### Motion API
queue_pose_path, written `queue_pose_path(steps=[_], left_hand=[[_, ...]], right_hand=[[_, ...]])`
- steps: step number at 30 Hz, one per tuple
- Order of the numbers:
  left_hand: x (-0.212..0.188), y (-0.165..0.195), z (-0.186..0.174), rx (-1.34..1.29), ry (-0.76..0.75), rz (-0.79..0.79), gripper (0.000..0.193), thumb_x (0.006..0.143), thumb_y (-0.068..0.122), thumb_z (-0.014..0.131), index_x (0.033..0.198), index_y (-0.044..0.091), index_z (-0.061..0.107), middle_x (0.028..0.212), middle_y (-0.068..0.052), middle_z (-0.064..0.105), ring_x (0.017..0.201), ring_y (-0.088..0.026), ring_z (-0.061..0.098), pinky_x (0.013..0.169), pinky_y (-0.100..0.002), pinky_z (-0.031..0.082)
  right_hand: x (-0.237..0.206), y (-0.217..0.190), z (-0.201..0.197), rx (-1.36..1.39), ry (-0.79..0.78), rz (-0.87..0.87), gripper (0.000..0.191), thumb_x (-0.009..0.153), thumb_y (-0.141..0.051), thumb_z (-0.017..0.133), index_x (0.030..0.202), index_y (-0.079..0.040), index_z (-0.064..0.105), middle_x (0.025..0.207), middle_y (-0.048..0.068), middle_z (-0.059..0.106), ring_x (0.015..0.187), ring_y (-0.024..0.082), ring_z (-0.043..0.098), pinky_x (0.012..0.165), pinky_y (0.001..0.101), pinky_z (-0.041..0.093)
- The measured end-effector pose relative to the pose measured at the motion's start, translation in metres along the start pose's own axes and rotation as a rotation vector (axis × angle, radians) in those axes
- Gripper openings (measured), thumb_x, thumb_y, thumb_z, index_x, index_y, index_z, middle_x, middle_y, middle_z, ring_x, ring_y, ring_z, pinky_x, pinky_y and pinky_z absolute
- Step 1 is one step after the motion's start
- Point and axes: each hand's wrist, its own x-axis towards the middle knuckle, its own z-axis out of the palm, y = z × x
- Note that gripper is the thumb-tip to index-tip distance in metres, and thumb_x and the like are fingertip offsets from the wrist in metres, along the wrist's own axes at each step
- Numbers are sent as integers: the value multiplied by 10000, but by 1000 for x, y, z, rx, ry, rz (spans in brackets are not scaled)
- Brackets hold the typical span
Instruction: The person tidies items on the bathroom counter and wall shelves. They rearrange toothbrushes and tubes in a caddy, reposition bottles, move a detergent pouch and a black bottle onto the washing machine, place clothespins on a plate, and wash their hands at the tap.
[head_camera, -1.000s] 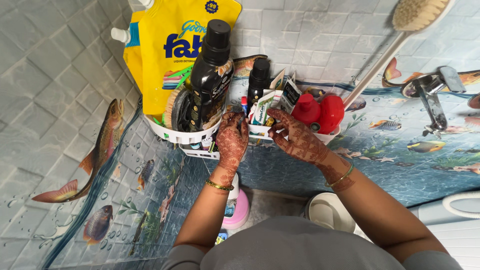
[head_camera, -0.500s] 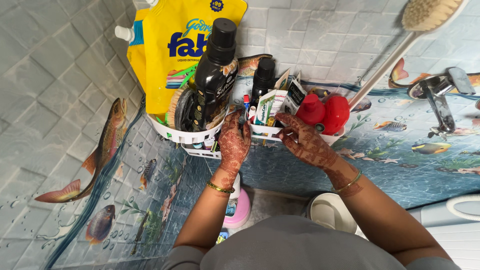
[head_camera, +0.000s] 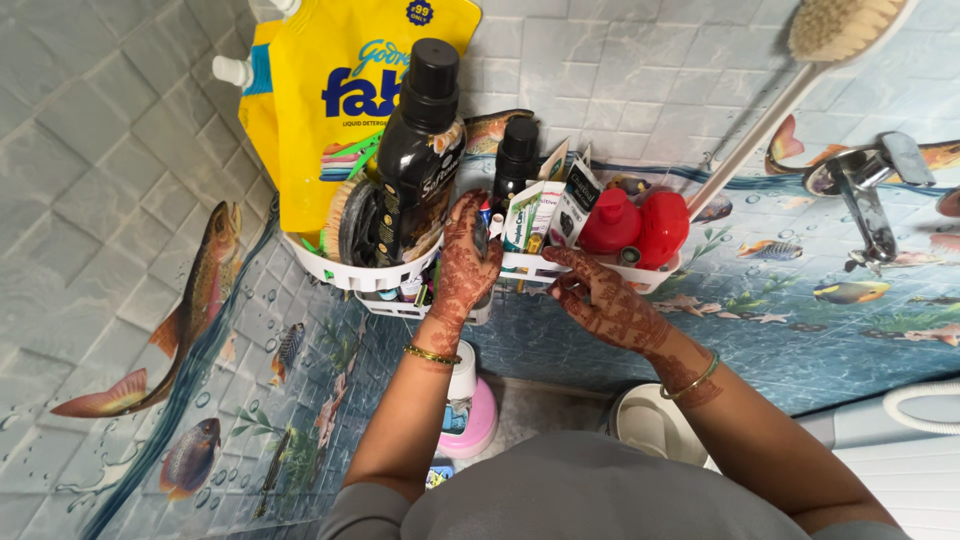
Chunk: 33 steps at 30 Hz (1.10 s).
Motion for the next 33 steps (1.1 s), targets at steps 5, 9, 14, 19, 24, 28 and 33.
queue_pose_path(steps=[5, 9, 14, 19, 24, 28, 33], left_hand=[[-1, 5, -2, 111, 8, 69, 623, 856, 10, 634, 1463, 22, 492, 1499, -203, 484, 1408, -395, 475, 1207, -451, 364], [2, 9, -10, 82, -19, 92, 606, 858, -17, 607, 1454, 28, 509, 1487, -200, 502, 1391, -385, 498, 1193, -439, 388], [2, 15, -20, 62, -18, 89, 493, 920, -71, 572, 1403, 25, 569, 1445, -202, 553, 1346, -376, 560, 1151, -419, 442], [1, 14, -15, 88, 63, 85, 432, 901, -64, 632, 1324, 22, 610, 1381, -182, 581, 1288, -383, 588, 1089, -423, 477], [-2, 9, -10, 148, 38, 75, 337, 884, -61, 636, 1209, 24, 664, 1272, -153, 635, 1192, -359, 639, 1028, -405, 519], [-4, 9, -12, 198, 21, 92, 348, 884, -67, 623, 1216, 19, 682, 1254, -159, 646, 1161, -355, 640, 1007, -411, 515], [-8, 22, -14, 143, 47, 64, 348, 902, -72, 595, 1225, 21, 685, 1258, -152, 645, 1179, -342, 642, 1021, -403, 521]], right_hand=[[-5, -1, -1, 14, 12, -2, 537, 945, -57, 626, 1465, -88, 494, 1198, 53, 651, 982, 121, 684, 871, 310, 576], [-3, 0, -1, 2, -19, 70, 547, 962, -71, 632, 1492, -109, 503, 1055, 62, 686, 973, 116, 682, 887, 306, 566], [-4, -3, 0, 9, -24, 34, 546, 957, -84, 637, 1484, -106, 495, 1089, 49, 672, 975, 117, 680, 877, 310, 563], [-3, -7, 4, 22, -26, -4, 530, 956, -99, 638, 1468, -97, 499, 1165, 37, 674, 975, 118, 684, 891, 313, 572], [-3, -5, 7, 29, -30, -18, 539, 949, -90, 627, 1467, -90, 478, 1239, 28, 666, 964, 120, 679, 891, 317, 573], [-4, 1, 8, 11, -21, 14, 552, 951, -57, 641, 1483, -95, 500, 1162, 81, 678, 994, 124, 689, 903, 317, 572], [-1, 8, 10, 105, 57, -74, 526, 941, -8, 620, 1444, -57, 476, 1381, 82, 566, 1019, 147, 667, 885, 311, 573]])
